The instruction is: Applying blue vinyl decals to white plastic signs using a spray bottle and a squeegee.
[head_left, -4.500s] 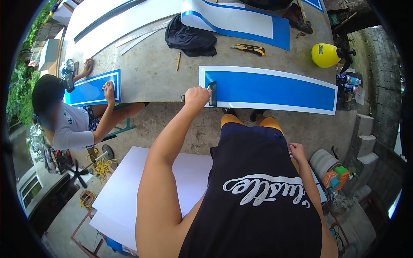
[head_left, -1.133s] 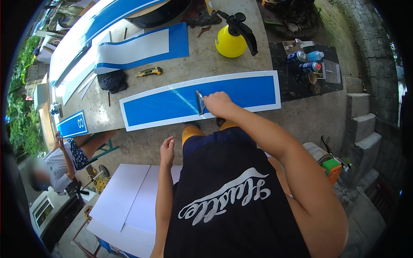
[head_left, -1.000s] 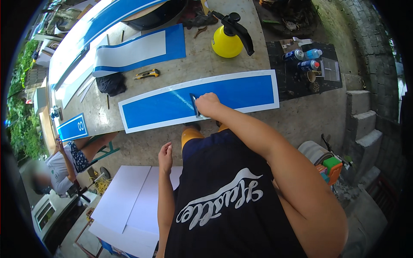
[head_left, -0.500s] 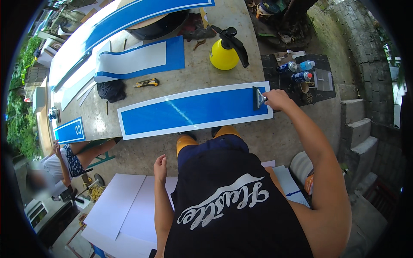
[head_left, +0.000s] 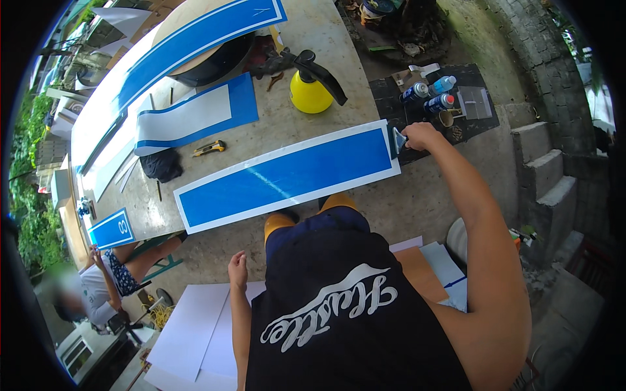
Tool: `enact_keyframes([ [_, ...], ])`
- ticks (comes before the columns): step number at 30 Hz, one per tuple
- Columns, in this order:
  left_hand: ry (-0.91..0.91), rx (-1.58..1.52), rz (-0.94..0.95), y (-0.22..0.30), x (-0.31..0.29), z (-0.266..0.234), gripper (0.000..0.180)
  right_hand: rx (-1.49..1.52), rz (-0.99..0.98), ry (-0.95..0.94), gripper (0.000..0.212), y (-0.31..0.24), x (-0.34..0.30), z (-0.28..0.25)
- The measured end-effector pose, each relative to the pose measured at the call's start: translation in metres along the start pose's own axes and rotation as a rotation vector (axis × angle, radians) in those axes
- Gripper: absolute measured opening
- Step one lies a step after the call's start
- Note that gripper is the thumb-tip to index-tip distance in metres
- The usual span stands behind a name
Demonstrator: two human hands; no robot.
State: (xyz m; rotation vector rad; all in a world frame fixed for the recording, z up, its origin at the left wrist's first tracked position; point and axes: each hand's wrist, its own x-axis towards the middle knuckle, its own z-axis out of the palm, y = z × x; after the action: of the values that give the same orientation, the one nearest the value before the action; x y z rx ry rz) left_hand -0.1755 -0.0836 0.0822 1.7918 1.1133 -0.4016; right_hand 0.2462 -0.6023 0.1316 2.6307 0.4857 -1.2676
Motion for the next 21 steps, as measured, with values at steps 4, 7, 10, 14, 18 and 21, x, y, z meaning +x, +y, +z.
enact_keyframes([
  [4,-0.035,0.004,0.033,-0.01,0.016,0.008,0.029,0.076,-0.08,0.06,0.035,-0.027,-0.016,0.003],
  [7,-0.069,0.0,0.018,-0.007,0.027,0.012,0.029,0.05,-0.09,0.05,0.033,-0.037,-0.01,0.023],
  [10,-0.066,-0.024,0.064,-0.013,0.034,0.009,0.028,0.0,-0.031,0.011,0.039,-0.023,-0.005,0.03],
  [14,-0.1,-0.092,0.052,-0.022,0.047,0.007,0.025,-0.009,0.059,0.021,0.037,0.002,-0.024,0.027],
  [18,-0.134,0.144,0.3,-0.125,0.103,-0.004,0.03,0.45,0.047,0.259,0.044,0.004,-0.06,0.032],
  [21,-0.207,0.497,0.545,-0.124,0.129,-0.017,0.037,1.043,0.083,0.286,0.036,0.018,-0.113,0.056],
])
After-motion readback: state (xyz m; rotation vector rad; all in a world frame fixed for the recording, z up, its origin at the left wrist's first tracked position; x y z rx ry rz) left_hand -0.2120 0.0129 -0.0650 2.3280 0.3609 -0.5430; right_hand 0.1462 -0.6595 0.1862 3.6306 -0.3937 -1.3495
